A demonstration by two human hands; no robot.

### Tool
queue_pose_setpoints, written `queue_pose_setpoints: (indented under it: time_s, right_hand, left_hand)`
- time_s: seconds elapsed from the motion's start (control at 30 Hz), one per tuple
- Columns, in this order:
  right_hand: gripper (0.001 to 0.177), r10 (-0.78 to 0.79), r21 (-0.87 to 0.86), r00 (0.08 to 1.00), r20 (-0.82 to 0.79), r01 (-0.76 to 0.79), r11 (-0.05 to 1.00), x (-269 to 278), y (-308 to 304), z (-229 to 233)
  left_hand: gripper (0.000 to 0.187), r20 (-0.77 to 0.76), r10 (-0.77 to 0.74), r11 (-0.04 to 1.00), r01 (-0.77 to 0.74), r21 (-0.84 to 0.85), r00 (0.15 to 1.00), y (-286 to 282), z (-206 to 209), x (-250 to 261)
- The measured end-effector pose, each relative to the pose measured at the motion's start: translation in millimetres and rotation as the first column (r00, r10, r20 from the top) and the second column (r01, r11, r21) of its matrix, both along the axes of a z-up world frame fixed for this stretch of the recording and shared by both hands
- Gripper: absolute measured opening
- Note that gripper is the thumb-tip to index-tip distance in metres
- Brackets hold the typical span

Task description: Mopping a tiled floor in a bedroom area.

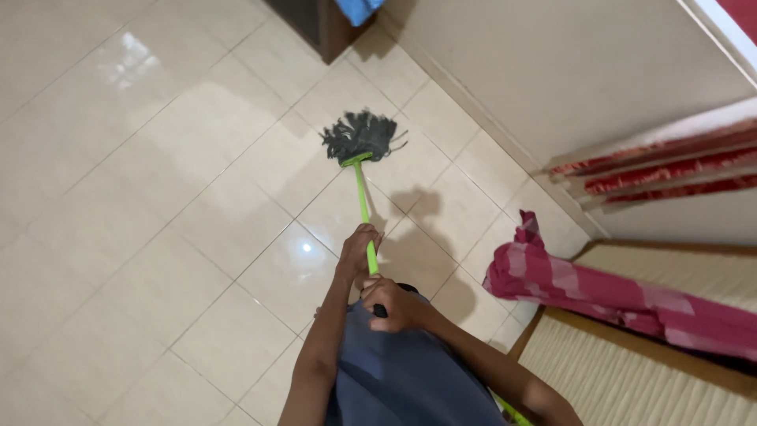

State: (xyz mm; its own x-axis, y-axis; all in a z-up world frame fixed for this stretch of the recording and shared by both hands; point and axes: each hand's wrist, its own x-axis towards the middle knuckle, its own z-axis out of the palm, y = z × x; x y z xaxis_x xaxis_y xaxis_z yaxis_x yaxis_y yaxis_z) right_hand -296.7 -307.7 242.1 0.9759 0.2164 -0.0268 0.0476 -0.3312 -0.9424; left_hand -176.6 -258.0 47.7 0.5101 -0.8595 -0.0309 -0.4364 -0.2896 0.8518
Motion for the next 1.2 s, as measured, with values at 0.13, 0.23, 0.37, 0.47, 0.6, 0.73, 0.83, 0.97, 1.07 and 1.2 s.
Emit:
queue_pose_setpoints:
  time_s: [0.13,0.23,0.37,0.47,0.6,0.73,0.83,0.97,1.07,1.2]
  right_hand:
    - [0.034,0.099,-0.037,0.995,-0.013,-0.1,0.994,-2.9,20.9,-10.8]
    - [0.034,0.142,-0.056,0.988,-0.06,-0.146,0.988,0.2,41.3,-11.8]
    - [0.032,0.223,-0.113,0.974,-0.044,-0.227,0.967,2.7,63.4,5.2]
    - [0.032,0.282,-0.074,0.958,-0.054,-0.286,0.955,-2.8,77.9,0.5]
    - [0.031,0.384,0.02,0.921,-0.065,-0.384,0.923,-7.6,98.5,-2.4]
    - [0.031,0.451,0.051,0.891,-0.053,-0.448,0.892,-13.3,117.6,-1.0]
    - [0.029,0.509,0.085,0.861,-0.021,-0.505,0.859,-17.1,129.4,-12.9]
    - [0.026,0.538,0.047,0.84,0.064,-0.541,0.839,-21.9,142.5,-20.4]
    - [0.026,0.576,0.062,0.817,0.013,-0.576,0.815,-21.8,154.5,-18.6]
    - [0.033,0.675,0.048,0.732,0.094,-0.68,0.731,-25.5,167.1,-42.8]
  left_hand:
    - [0.025,-0.005,0.098,0.994,-0.098,0.04,0.995,35.2,1.5,-3.8]
    - [0.031,-0.019,0.106,0.985,-0.102,0.137,0.994,61.9,13.2,0.2]
    - [0.023,0.025,0.1,0.983,-0.103,0.155,0.995,92.0,7.4,-5.3]
    - [0.017,0.036,0.15,0.981,-0.153,0.12,0.988,118.6,-9.5,-14.0]
    - [0.017,0.065,0.211,0.971,-0.217,0.099,0.975,153.6,-11.4,-25.9]
    - [0.027,0.077,0.323,0.943,-0.328,0.06,0.943,182.6,-0.4,-37.6]
    - [0.026,0.073,0.424,0.905,-0.425,0.002,0.903,199.7,1.8,-44.0]
    - [0.032,0.106,0.467,0.877,-0.475,0.072,0.878,221.8,-1.0,-52.0]
    - [0.032,0.106,0.508,0.853,-0.516,0.076,0.855,240.3,-2.3,-60.6]
    - [0.024,0.132,0.652,0.758,-0.643,-0.109,0.746,265.5,4.6,-74.3]
